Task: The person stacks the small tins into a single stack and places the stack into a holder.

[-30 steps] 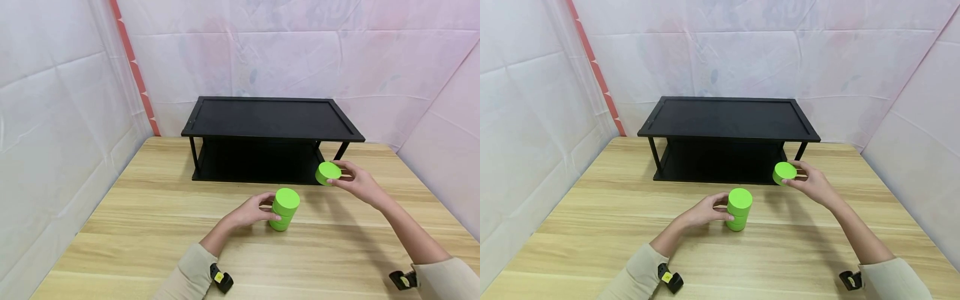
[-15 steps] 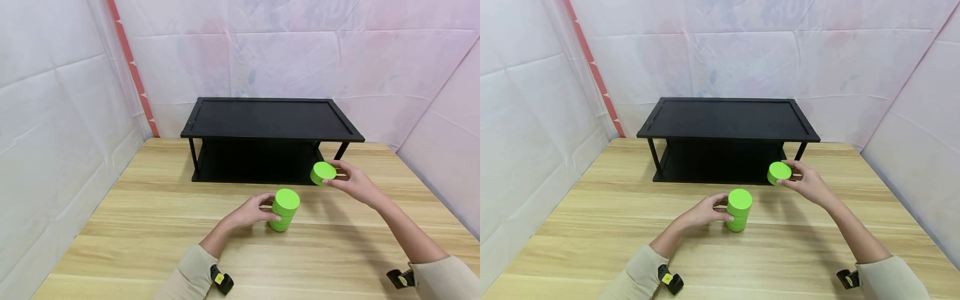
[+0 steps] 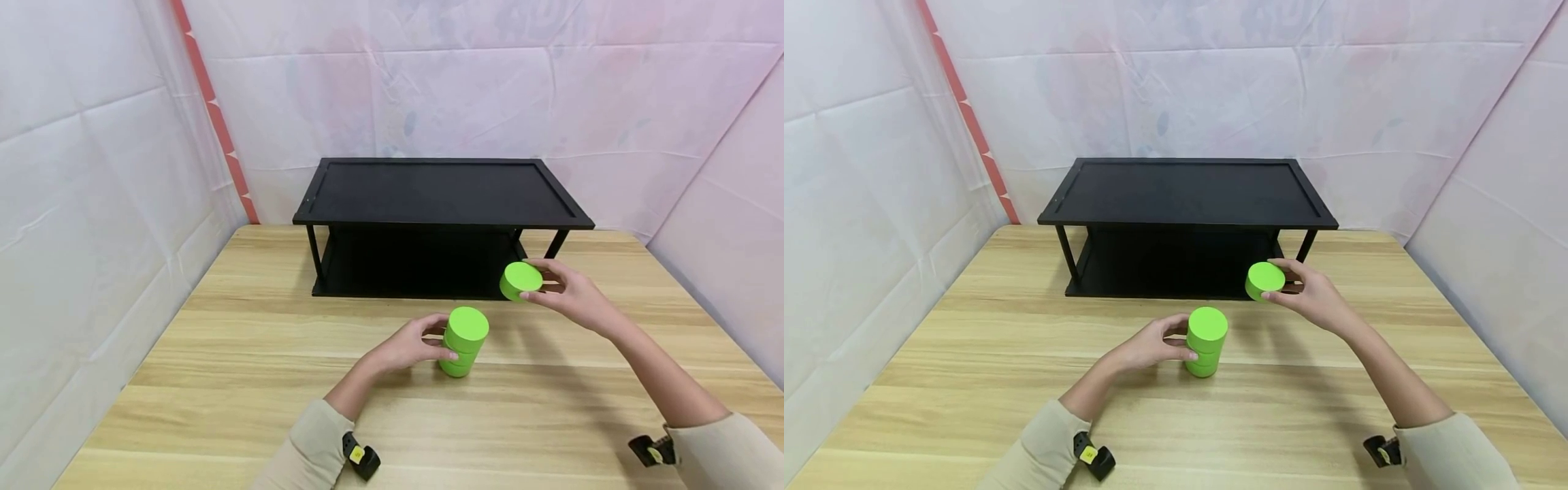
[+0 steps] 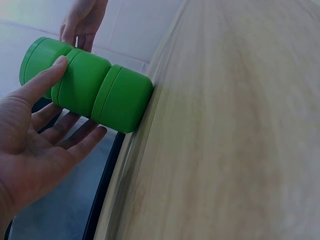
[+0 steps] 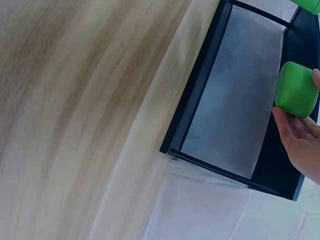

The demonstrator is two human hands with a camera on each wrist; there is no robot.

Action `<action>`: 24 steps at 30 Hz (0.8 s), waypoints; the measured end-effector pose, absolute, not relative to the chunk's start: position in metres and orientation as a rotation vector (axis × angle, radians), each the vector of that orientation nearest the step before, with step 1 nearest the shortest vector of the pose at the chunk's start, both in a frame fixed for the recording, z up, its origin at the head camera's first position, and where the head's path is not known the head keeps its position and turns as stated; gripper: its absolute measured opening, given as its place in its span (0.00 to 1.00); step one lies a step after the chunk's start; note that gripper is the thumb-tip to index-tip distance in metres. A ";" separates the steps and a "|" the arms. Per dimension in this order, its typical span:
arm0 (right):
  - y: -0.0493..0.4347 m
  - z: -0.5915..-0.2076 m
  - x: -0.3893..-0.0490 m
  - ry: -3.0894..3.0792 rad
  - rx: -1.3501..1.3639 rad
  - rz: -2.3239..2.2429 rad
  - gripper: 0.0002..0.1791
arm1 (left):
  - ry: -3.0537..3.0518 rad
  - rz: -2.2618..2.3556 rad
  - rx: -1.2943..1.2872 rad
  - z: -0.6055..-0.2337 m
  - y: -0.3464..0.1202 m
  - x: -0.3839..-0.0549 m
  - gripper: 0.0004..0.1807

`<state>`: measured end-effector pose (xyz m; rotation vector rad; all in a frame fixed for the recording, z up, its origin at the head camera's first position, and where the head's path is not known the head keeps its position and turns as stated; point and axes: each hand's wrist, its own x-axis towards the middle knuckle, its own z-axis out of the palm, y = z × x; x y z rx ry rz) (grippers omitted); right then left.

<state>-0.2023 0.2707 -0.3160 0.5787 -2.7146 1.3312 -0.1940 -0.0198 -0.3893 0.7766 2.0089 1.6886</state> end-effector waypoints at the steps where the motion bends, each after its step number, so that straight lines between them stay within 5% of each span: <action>1: 0.270 -0.316 -0.202 -2.710 0.587 1.335 0.32 | 2.009 1.687 0.775 -0.389 -0.020 -0.194 0.32; 24: 0.257 -0.308 -0.193 -2.742 0.677 1.296 0.32 | 2.034 1.654 0.764 -0.388 -0.020 -0.194 0.32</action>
